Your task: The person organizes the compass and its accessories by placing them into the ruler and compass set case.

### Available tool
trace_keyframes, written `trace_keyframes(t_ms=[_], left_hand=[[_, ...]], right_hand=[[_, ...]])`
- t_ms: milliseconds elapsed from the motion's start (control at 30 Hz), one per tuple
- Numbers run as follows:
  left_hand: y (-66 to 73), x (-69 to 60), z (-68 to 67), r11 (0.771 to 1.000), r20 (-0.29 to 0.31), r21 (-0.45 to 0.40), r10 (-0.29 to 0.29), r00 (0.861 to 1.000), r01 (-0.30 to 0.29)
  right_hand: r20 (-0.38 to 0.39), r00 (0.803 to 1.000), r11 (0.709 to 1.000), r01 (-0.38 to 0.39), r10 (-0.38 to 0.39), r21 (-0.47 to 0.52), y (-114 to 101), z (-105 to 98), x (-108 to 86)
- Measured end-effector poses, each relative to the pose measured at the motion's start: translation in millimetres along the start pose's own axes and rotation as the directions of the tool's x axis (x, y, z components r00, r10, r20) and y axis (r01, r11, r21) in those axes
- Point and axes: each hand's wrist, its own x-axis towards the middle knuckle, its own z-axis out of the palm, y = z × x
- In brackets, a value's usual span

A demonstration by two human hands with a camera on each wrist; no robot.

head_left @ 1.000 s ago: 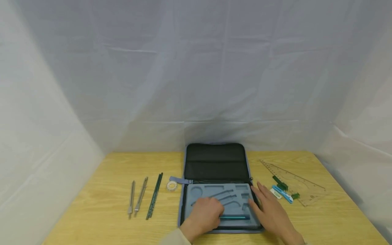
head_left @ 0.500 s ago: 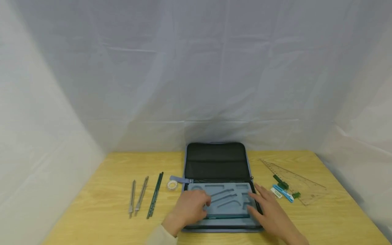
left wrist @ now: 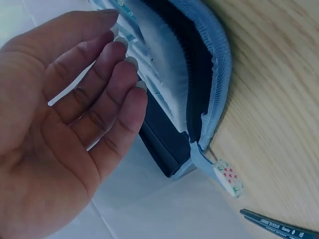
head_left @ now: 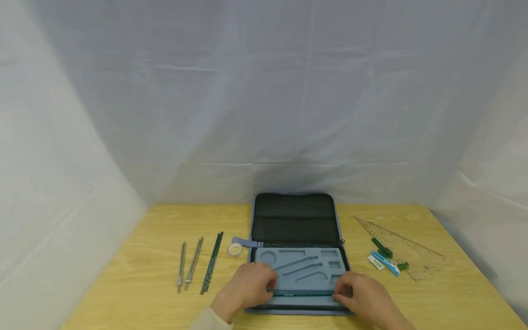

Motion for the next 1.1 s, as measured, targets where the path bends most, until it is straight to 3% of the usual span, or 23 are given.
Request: trace_keyframes(t_ms=[300, 467, 667, 1100], left_hand=[[-3.8, -1.2, 6.0, 1.0, 0.006, 0.017, -0.015, 1.0, 0.015], [-6.2, -0.7, 8.2, 0.999, 0.008, 0.0, -0.034, 0.999, 0.034], [-8.3, 0.4, 8.9, 0.999, 0.02, -0.027, -0.047, 0.999, 0.047], [-10.8, -1.5, 8.8, 0.994, 0.028, -0.079, -0.07, 0.997, 0.072]], right_hand=[[-0.03, 0.998, 0.998, -0.055, 0.053, -0.04, 1, 9, 1.0], [-0.035, 0.996, 0.997, -0.082, 0.081, -0.013, 4, 9, 2.2], [-0.038, 0.996, 0.997, -0.08, 0.081, 0.022, 5, 8, 2.8], [-0.048, 0.996, 0.996, -0.081, 0.08, -0.024, 2, 8, -0.6]])
